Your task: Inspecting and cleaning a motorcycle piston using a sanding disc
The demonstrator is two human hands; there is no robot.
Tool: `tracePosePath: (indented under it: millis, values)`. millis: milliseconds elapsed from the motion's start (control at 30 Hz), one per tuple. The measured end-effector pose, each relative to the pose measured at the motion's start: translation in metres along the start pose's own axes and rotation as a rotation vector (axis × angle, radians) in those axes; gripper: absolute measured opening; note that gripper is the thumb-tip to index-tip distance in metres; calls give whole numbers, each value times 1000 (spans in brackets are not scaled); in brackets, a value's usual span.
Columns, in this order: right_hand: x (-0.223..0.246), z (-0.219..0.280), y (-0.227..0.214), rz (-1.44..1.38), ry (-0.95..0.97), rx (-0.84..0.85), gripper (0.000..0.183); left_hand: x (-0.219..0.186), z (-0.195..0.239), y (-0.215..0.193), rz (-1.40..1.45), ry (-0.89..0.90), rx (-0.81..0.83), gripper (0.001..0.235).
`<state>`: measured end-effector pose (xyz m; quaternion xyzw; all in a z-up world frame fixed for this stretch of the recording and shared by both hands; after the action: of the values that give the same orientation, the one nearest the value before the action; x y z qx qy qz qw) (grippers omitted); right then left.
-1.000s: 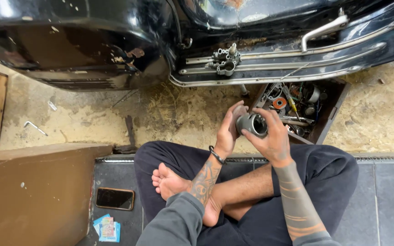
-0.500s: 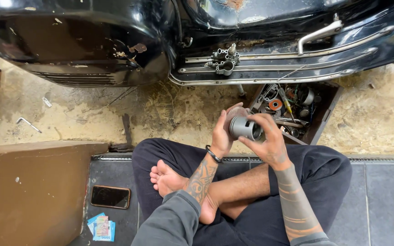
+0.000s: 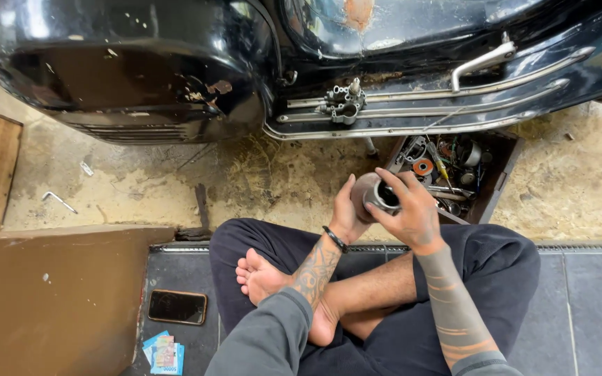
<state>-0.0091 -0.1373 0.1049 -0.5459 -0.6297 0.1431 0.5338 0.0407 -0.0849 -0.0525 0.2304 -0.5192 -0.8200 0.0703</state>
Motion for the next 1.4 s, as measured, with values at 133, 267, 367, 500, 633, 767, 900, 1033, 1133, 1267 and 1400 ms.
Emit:
tracePosePath:
  millis: [133, 267, 367, 500, 633, 767, 900, 1033, 1133, 1267, 1400]
  values:
    - [28, 3, -5, -51, -52, -22, 59, -22, -2, 2, 41, -14, -76, 61]
    - [12, -5, 10, -2, 1, 130, 60, -17, 2, -3, 81, -28, -33, 59]
    - [6, -8, 16, 100, -24, 93, 64, -16, 7, 1, 82, -39, -35, 59]
    - [24, -17, 8, -104, -8, 400, 61, -32, 9, 0, 22, 23, -20, 59]
    - [27, -16, 18, 106, -103, 299, 63, -36, 17, 28, 41, -2, -12, 59]
    - [45, -21, 6, -30, -91, 214, 59, -64, 8, 16, -34, 201, 0, 56]
    - [-29, -10, 11, -315, 294, 28, 66, -83, 30, 51, -241, 468, 165, 52]
    - [-41, 2, 19, -507, 288, -130, 61, -102, 30, 71, -444, 602, 233, 51]
    - [-33, 14, 47, -682, 331, -9, 56, -112, 22, 83, -637, 583, 268, 56]
    - [-48, 0, 40, -615, 362, -192, 52, -120, 28, 108, -963, 806, 295, 53]
    - [-38, -4, 41, -753, 357, -233, 45, -113, 9, 76, -861, 815, 169, 61]
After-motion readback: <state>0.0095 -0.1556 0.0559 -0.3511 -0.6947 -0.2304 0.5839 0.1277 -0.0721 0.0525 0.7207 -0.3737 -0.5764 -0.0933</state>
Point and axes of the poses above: each hand's wrist, its own z-axis away from the middle knuckle, its own y-axis out of the palm, x = y × z, the point moved 10 cm from there along -z, towards the middle knuckle, and after that the axes turned 1 degree about y, right-handed, at the moved point
